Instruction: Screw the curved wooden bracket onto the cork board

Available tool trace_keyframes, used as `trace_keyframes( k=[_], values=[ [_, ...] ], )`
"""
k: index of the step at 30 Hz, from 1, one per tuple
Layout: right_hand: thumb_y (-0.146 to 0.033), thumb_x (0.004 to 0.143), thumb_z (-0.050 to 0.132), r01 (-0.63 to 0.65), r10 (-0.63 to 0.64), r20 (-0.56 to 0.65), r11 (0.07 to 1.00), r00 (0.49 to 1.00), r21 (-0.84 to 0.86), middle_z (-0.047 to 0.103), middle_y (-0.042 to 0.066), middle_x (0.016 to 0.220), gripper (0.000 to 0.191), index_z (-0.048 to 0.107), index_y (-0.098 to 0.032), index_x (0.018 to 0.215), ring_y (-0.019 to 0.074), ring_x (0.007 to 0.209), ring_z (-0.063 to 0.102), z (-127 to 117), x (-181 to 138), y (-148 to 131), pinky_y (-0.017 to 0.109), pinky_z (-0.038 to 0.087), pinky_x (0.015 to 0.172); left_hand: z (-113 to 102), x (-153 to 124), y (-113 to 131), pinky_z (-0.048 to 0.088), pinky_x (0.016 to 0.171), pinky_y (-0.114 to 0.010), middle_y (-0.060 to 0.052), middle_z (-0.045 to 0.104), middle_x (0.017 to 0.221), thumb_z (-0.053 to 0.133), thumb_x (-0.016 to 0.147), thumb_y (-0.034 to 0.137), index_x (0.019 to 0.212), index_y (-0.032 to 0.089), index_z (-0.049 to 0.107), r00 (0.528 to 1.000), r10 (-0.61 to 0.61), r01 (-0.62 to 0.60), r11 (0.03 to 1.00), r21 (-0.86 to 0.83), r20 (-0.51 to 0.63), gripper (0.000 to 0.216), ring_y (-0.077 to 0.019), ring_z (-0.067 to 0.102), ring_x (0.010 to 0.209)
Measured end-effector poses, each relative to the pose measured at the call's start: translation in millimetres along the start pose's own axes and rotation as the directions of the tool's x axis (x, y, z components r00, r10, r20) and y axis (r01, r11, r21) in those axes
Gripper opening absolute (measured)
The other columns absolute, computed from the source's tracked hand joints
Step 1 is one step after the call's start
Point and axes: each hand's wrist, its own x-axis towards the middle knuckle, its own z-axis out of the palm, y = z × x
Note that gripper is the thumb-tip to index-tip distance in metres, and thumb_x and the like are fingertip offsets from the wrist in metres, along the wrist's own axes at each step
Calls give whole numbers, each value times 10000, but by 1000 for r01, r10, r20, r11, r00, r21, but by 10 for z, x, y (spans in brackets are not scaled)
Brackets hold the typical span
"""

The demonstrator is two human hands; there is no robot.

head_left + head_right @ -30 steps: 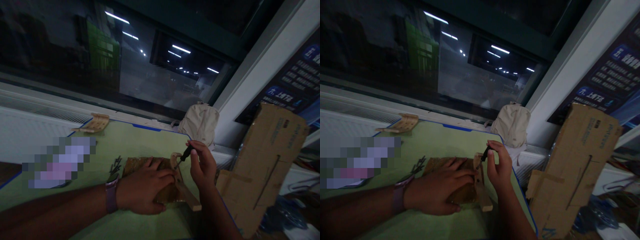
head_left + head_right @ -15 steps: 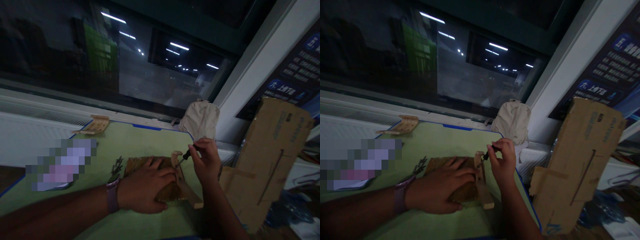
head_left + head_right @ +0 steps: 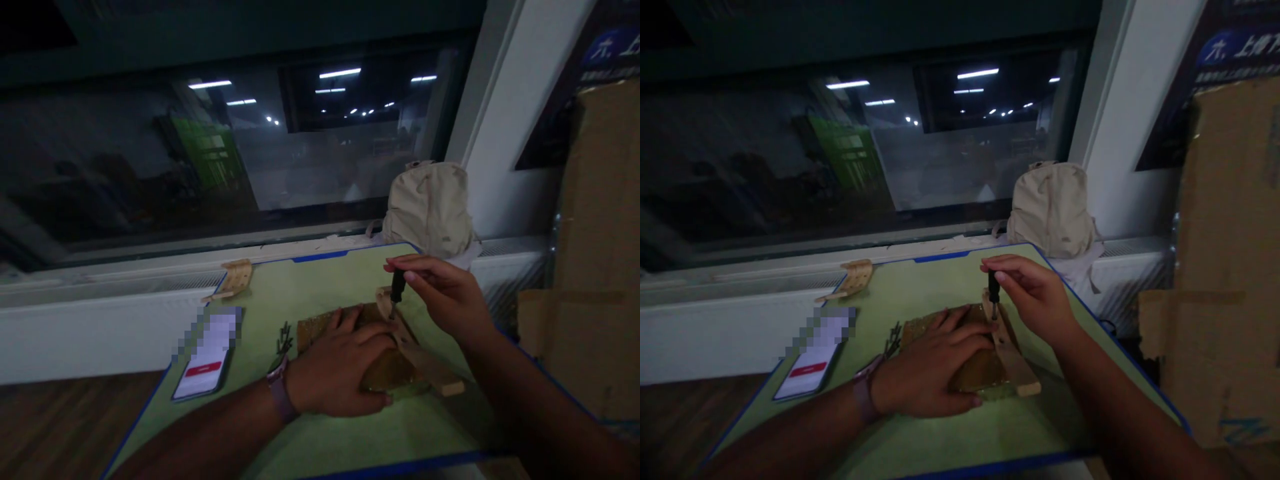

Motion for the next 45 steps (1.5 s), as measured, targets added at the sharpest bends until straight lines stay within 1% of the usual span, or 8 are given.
trace_keyframes(
  k=[4, 12, 16, 22, 25, 31, 37, 45],
  values=[
    [-367, 912, 793, -9, 13, -69, 999, 998, 50, 793, 48, 954, 122, 784, -248, 939, 196, 899, 764, 36, 12, 14, 349, 640, 771, -49, 3, 21, 202, 1261, -693, -27, 420, 1683, 804, 853, 561, 1463, 273, 524, 998, -21, 21, 1000, 6, 57, 730, -472, 271, 1538],
    [-241, 868, 718, 63, -168, -227, 910, 959, -409, 601, 12, 813, 149, 604, -240, 772, 174, 771, 603, -1, 45, 23, 284, 504, 603, -78, 5, 40, 179, 1267, -707, -61, 423, 1671, 769, 886, 524, 1477, 259, 508, 994, -37, 39, 999, -12, 102, 698, -463, 219, 1567],
    [-281, 941, 654, 91, -147, -145, 939, 979, -332, 657, 21, 835, 150, 600, -240, 808, 176, 811, 650, 2, 34, -64, 300, 544, 666, -67, -13, 23, 149, 1272, -709, -50, 416, 1679, 750, 907, 528, 1480, 269, 512, 995, -33, 35, 999, -19, 96, 672, -463, 232, 1561],
    [-327, 1018, 630, 65, -64, 118, 998, 991, -7, 808, 70, 1038, 159, 754, -227, 1008, 204, 1008, 774, 52, -23, -160, 365, 631, 860, -68, -12, 24, 139, 1272, -710, -46, 422, 1675, 757, 903, 506, 1468, 267, 514, 995, -35, 37, 999, -21, 98, 660, -450, 202, 1578],
    [-306, 998, 668, 65, -63, 123, 998, 990, -13, 810, 62, 1032, 133, 776, -233, 1027, 198, 1004, 770, 77, -34, -150, 361, 629, 862, -68, -5, 30, 136, 1270, -716, -58, 437, 1664, 742, 908, 516, 1468, 266, 513, 994, -38, 41, 999, -25, 98, 655, -452, 214, 1574],
    [-208, 904, 731, 196, -214, -57, 952, 975, -234, 671, -1, 849, 61, 682, -239, 921, 158, 792, 653, 83, -5, -58, 298, 546, 679, -55, -10, 23, 151, 1269, -708, -67, 443, 1662, 750, 915, 493, 1456, 248, 522, 997, -14, 15, 1000, -16, 77, 636, -459, 239, 1566],
    [-159, 910, 639, 248, -353, -120, 825, 928, -507, 602, 9, 786, 147, 570, -254, 823, 202, 778, 604, 20, 21, -22, 365, 490, 705, -36, -8, 19, 200, 1257, -700, -75, 474, 1638, 766, 911, 476, 1435, 250, 535, 999, 4, -4, 1000, -8, 35, 616, -449, 306, 1535],
    [-222, 1005, 641, 133, -133, 58, 991, 989, -1, 789, 64, 1027, 85, 722, -242, 1016, 202, 990, 760, 85, -48, -68, 368, 617, 844, -48, -11, 41, 185, 1250, -737, -63, 455, 1658, 801, 883, 437, 1439, 251, 539, 998, -26, 26, 1000, -8, 60, 643, -460, 251, 1559]
  ],
)
